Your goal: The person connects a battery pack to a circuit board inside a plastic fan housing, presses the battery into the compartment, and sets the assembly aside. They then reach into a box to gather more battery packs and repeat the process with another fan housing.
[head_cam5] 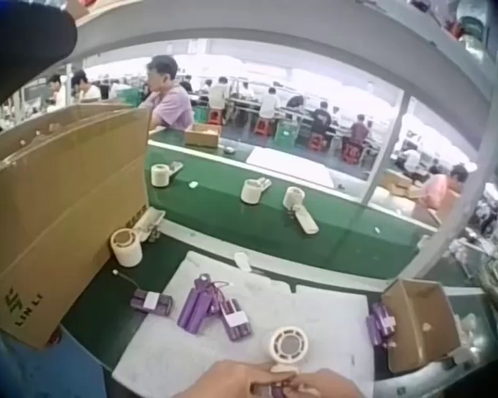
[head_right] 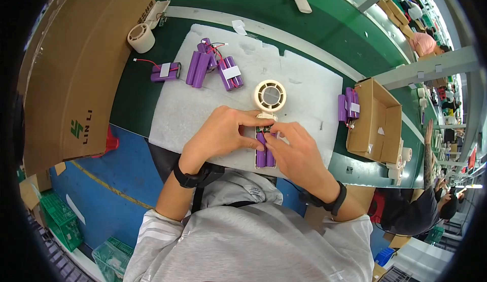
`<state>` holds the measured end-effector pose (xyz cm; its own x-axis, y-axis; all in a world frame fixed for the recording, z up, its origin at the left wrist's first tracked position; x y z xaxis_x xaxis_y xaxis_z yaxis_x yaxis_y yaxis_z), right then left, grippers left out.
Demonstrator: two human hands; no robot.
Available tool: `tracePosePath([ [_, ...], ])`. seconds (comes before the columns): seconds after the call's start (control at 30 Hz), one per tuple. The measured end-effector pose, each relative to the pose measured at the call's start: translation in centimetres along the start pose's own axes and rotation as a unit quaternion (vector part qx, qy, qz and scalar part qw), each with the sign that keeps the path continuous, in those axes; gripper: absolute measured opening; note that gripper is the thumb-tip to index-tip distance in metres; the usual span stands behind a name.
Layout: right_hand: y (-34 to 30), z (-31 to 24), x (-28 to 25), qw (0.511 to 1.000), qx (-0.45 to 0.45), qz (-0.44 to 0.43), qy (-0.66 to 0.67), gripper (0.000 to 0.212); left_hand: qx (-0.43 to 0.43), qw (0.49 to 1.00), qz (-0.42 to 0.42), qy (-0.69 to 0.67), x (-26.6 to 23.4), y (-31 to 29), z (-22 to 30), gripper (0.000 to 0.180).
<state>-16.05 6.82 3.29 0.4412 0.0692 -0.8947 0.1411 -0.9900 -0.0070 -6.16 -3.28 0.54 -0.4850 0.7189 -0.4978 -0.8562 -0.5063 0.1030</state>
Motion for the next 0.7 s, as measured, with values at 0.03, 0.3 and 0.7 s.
tracePosePath([
  [0.03, 0.0, -1.0, -0.4, 1.000, -0.023, 0.009, -0.003, 0.063, 0.001, 1.000, -0.002, -0.010, 0.1, 0.0, -0.1, 0.061],
  [0.3, 0.0, -0.9, 0.1, 0.993, -0.019, 0.108, -0.053, 0.069, 0.054, 0.988, 0.118, -0.081, -0.4, -0.8, -0.4, 0.056],
  [0.7, 13.7, 17.0, -10.7, 0.956, 0.180, 0.134, -0.190, 0.056, 0.021, 0.895, 0.445, 0.017, -5.4, -3.9, -1.3, 0.044],
])
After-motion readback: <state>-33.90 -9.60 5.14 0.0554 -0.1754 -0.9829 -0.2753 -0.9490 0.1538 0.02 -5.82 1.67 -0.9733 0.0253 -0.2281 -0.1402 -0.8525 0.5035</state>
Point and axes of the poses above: each hand's wrist, its own y-axis towards the middle knuckle, its own x-axis out of the palm, z = x × y, the point moved 7 cm from there along y, towards the middle knuckle, and after that the axes turned 3 degrees about z, right-handed, at the moved point
